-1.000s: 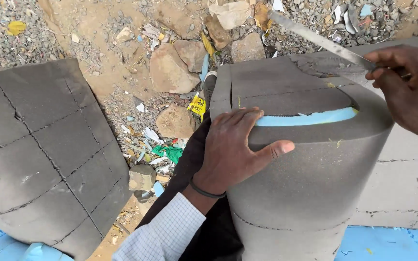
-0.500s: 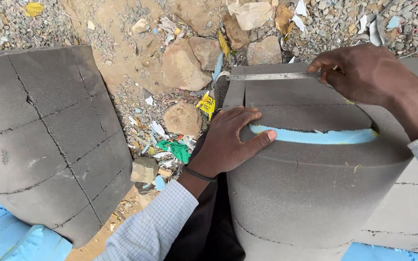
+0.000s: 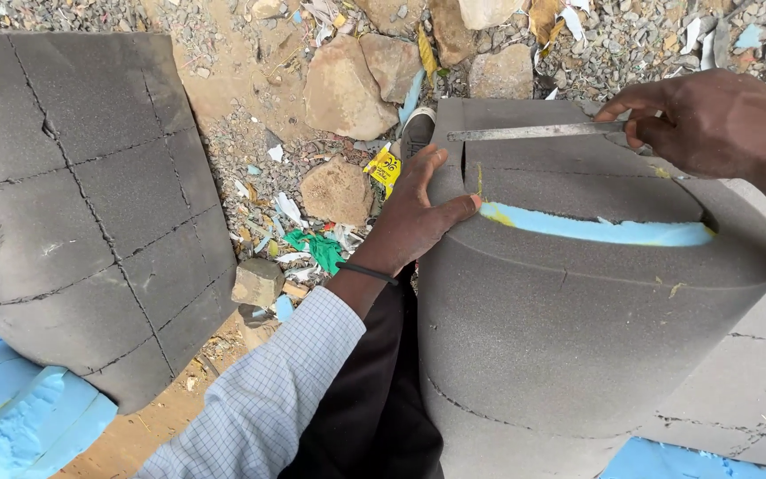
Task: Measuring and marking large foam pieces for sofa upholstery using a tape measure and a marking tool.
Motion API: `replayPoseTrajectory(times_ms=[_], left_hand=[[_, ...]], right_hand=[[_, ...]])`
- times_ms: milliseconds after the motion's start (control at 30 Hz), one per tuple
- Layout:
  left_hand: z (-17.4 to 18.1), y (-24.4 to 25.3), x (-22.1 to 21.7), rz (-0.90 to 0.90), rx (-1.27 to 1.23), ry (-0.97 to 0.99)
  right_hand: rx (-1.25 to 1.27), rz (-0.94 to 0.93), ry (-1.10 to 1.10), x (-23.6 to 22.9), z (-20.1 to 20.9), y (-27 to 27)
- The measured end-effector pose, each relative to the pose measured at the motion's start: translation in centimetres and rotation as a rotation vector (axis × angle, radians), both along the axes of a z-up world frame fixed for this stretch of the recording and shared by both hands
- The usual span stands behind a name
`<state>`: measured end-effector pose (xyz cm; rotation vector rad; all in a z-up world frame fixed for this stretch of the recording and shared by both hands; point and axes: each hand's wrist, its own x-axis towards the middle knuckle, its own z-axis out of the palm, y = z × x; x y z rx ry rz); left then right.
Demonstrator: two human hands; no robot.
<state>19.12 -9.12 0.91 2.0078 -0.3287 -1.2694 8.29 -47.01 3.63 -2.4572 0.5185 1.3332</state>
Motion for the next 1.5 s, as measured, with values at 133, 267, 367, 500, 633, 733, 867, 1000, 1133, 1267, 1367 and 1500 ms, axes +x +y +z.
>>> replayPoseTrajectory(times_ms=[133, 267, 367, 500, 633, 733, 867, 1000, 1133, 1267, 1367, 1500], left_hand=[[1.3, -0.4, 0.7, 0.172, 0.110, 0.171], [1.6, -0.6, 0.7, 0.205, 0.153, 0.142], [1.0, 0.2, 0.1, 0.165, 0.146, 0.076], [0.6, 0.6, -0.9, 0.178, 0.120, -0.040], [0.8, 0.5, -1.1, 0.166, 0.104, -0.124], [0.9, 0.4, -1.0, 0.136, 0.157, -0.088], [0.2, 0.9, -1.9, 0.095, 0.107, -0.193], [-0.7, 1.1, -2.2, 0.096, 0.021, -0.274], [-1.7, 1.4, -2.5, 0.049, 0.008, -0.313], [0.9, 0.2, -0.6, 0.048, 0.064, -0.250], [2.1, 0.0, 0.4, -0.007, 0.136, 0.011], [-0.2, 0.6, -0.4, -0.080, 0.032, -0.271]], right_hand=[[0.074, -0.094, 0.100, 2.5, 0.5, 0.6], [0.176, -0.034, 0.072, 2.5, -2.2, 0.2], [0.265, -0.094, 0.049, 3.2, -3.2, 0.6], [0.283, -0.050, 0.063, 4.0, -4.7, 1.4], [0.387, 0.010, -0.013, 4.9, -5.5, 3.6], [0.413, 0.090, -0.076, 5.8, -5.9, 6.0], [0.437, 0.092, -0.109, 4.3, -7.5, 5.7], [0.334, 0.138, -0.086, 1.9, -6.0, 2.4], [0.206, 0.174, -0.066, 0.4, -5.2, 2.1], [0.337, 0.100, -0.254, 2.2, -5.6, 6.3], [0.279, 0.248, -0.045, 2.3, -5.4, 6.8], [0.225, 0.121, -0.070, -0.3, -4.7, 3.6]])
